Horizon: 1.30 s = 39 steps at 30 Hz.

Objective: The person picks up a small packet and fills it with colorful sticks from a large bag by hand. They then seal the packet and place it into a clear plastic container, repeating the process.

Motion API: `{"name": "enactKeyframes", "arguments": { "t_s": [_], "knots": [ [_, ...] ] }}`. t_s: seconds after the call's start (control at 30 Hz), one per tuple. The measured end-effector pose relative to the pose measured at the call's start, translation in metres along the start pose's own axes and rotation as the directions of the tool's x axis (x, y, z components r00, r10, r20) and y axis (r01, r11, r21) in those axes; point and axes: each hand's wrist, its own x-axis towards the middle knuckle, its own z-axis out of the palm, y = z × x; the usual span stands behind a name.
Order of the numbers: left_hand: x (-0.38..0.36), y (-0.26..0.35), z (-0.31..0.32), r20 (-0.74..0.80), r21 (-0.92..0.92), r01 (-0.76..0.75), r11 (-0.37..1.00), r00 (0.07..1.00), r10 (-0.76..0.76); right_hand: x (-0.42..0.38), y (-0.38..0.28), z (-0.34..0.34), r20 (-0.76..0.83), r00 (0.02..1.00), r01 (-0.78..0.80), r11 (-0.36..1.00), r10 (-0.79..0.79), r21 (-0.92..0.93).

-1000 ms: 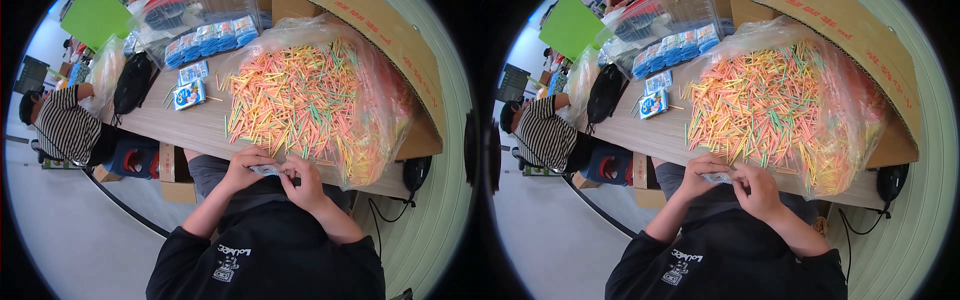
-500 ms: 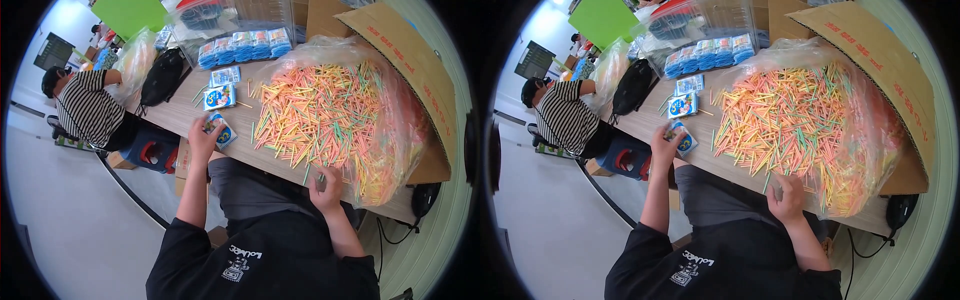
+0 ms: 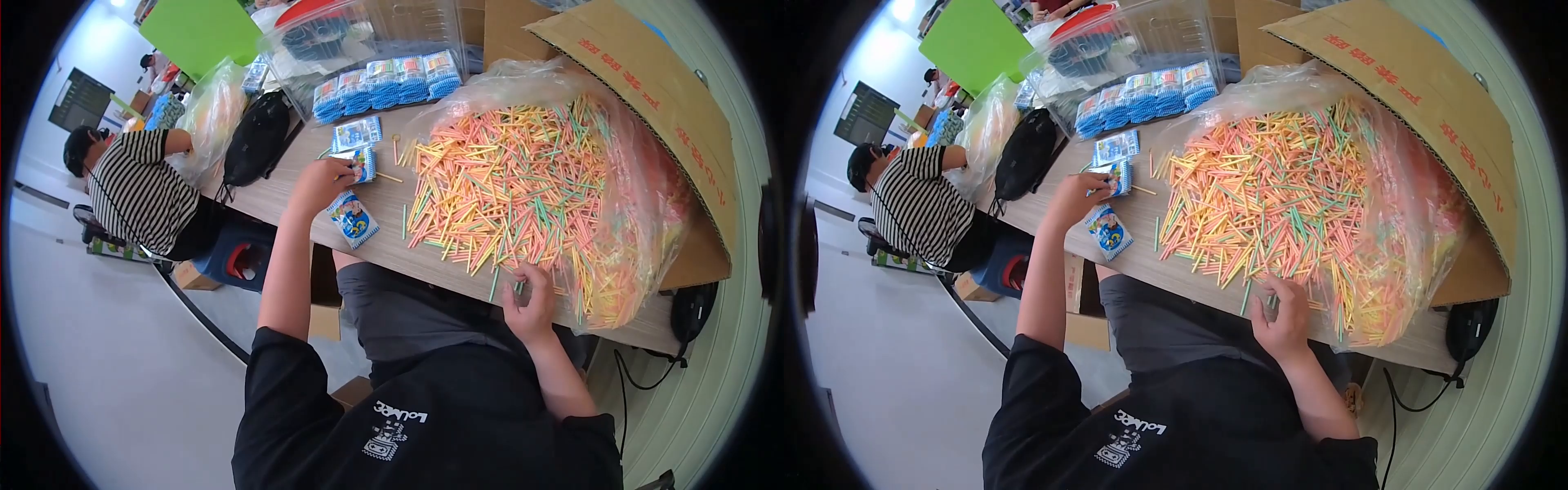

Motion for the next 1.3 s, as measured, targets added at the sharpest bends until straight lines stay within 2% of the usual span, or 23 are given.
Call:
{"name": "enactKeyframes", "arguments": {
  "t_s": [0.03,0.13,0.43,0.53,0.57,0.67,0.7,0.8,0.83,0.9,0.97,1.0,1.03,1.1,1.13,1.23,1.27,1.3],
  "knots": [
    [0.000,0.001,0.000,0.004,0.002,-0.003,1.000,1.000,0.003,-0.001,0.000,0.001,-0.005,1.000,-0.006,1.000,0.006,0.004],
    [-0.004,0.005,0.003,-0.110,0.088,-0.140,0.986,0.983,0.149,0.001,-0.002,0.000,0.003,1.000,-0.016,1.000,0.016,0.002],
    [-0.001,-0.005,0.003,-0.076,0.077,-0.147,0.986,0.985,0.153,0.001,-0.003,0.000,0.018,0.999,-0.037,0.999,0.037,-0.002],
    [-0.003,0.006,0.016,-0.202,0.235,-0.074,0.969,0.972,0.123,0.000,-0.002,0.000,0.013,0.999,-0.037,0.999,0.037,-0.002],
    [-0.003,0.006,0.018,-0.202,0.238,-0.075,0.968,0.971,0.125,0.001,-0.002,0.000,0.008,0.999,-0.038,0.999,0.038,-0.003],
    [-0.003,0.003,0.032,-0.371,0.174,-0.101,0.980,0.915,0.160,0.002,-0.003,0.000,0.007,0.999,-0.033,0.999,0.033,-0.006],
    [-0.005,0.003,0.033,-0.367,0.174,-0.108,0.979,0.915,0.166,0.002,-0.003,-0.001,0.006,1.000,-0.031,0.999,0.031,-0.009],
    [-0.013,0.011,0.036,-0.630,0.204,-0.184,0.962,0.727,0.273,0.002,-0.002,-0.001,-0.009,0.999,-0.035,0.999,0.035,0.002],
    [-0.018,0.018,0.041,-0.626,0.201,-0.198,0.959,0.727,0.281,0.002,-0.002,-0.002,-0.014,0.999,-0.037,0.999,0.037,0.010],
    [-0.038,0.053,0.044,-0.699,-0.030,-0.269,0.963,0.694,0.171,0.002,-0.004,-0.005,-0.021,0.999,-0.049,0.999,0.049,0.016],
    [-0.054,0.082,0.056,-0.693,-0.153,-0.321,0.935,0.709,0.130,0.006,-0.009,-0.005,-0.031,0.998,-0.060,0.997,0.062,0.052],
    [-0.064,0.099,0.063,-0.651,-0.297,-0.367,0.882,0.753,0.094,0.015,-0.017,-0.008,-0.035,0.997,-0.063,0.997,0.064,0.046],
    [-0.074,0.116,0.071,-0.599,-0.437,-0.395,0.808,0.798,0.067,0.029,-0.031,-0.017,-0.025,1.000,0.004,0.999,-0.002,0.054],
    [-0.088,0.149,0.088,-0.532,-0.608,-0.485,0.628,0.837,0.132,0.053,-0.059,-0.034,-0.003,0.993,0.121,0.990,-0.121,0.068],
    [-0.094,0.159,0.094,-0.521,-0.618,-0.482,0.621,0.843,0.135,0.059,-0.066,-0.039,0.000,0.994,0.108,0.992,-0.108,0.058],
    [-0.103,0.180,0.103,-0.449,-0.652,-0.492,0.576,0.864,0.230,0.072,-0.076,-0.051,0.111,0.954,0.281,0.960,-0.279,-0.004],
    [-0.105,0.185,0.103,-0.450,-0.630,-0.501,0.594,0.858,0.247,0.070,-0.076,-0.052,0.113,0.955,0.279,0.960,-0.276,-0.013],
    [-0.107,0.189,0.103,-0.450,-0.606,-0.508,0.612,0.854,0.262,0.067,-0.076,-0.051,0.115,0.973,0.196,0.980,-0.200,0.044]
  ]
}}
